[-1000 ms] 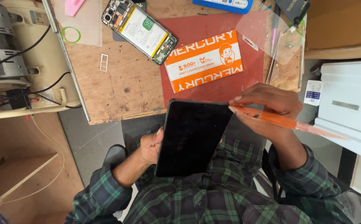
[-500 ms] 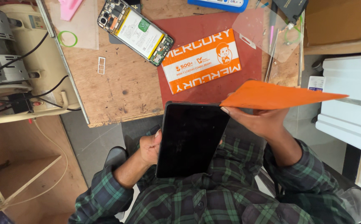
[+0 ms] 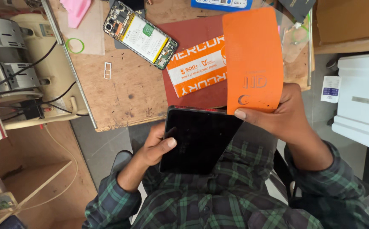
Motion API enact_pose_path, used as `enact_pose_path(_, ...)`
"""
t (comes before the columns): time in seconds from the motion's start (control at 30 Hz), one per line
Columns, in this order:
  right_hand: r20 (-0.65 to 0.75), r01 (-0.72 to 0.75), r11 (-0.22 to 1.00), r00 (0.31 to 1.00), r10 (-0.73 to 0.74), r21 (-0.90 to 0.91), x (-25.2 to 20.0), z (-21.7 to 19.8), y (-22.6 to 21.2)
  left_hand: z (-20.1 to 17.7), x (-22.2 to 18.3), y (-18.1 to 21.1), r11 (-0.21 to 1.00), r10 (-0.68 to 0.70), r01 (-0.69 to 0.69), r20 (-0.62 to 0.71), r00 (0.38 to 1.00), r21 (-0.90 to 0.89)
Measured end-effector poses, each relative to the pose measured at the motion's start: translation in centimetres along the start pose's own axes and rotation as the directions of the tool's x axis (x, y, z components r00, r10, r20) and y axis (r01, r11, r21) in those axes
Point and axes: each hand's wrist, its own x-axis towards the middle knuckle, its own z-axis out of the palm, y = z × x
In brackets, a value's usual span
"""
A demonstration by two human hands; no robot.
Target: The person inspects a smartphone display assembly, then uses an orange plastic pry tool to separate the screen from the phone's frame. They continue to pry around the edges to loosen the adhesive.
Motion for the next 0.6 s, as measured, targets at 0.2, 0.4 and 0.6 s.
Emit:
enact_pose_path(0.2,-0.003,0.084,0.996,0.996,-0.084,0.013,0.6,-1.4,-3.7,-0.3,3.4,3.1,0.903,0.250,-0.222,-0.030,0.968,0.369)
enact_pose_path(0.4,-0.184,0.191,0.962,0.956,-0.226,-0.194,2.3,-2.7,-8.2,-0.4,10.3,4.6,0.775,0.530,-0.456,-0.057,0.846,0.437)
enact_pose_path(0.6,-0.112,0.297,0.848,0.918,-0.380,-0.438,3.2,-2.9,-8.5,1.4,14.0,3.3,0.751,0.617,-0.510,-0.172,0.768,0.419)
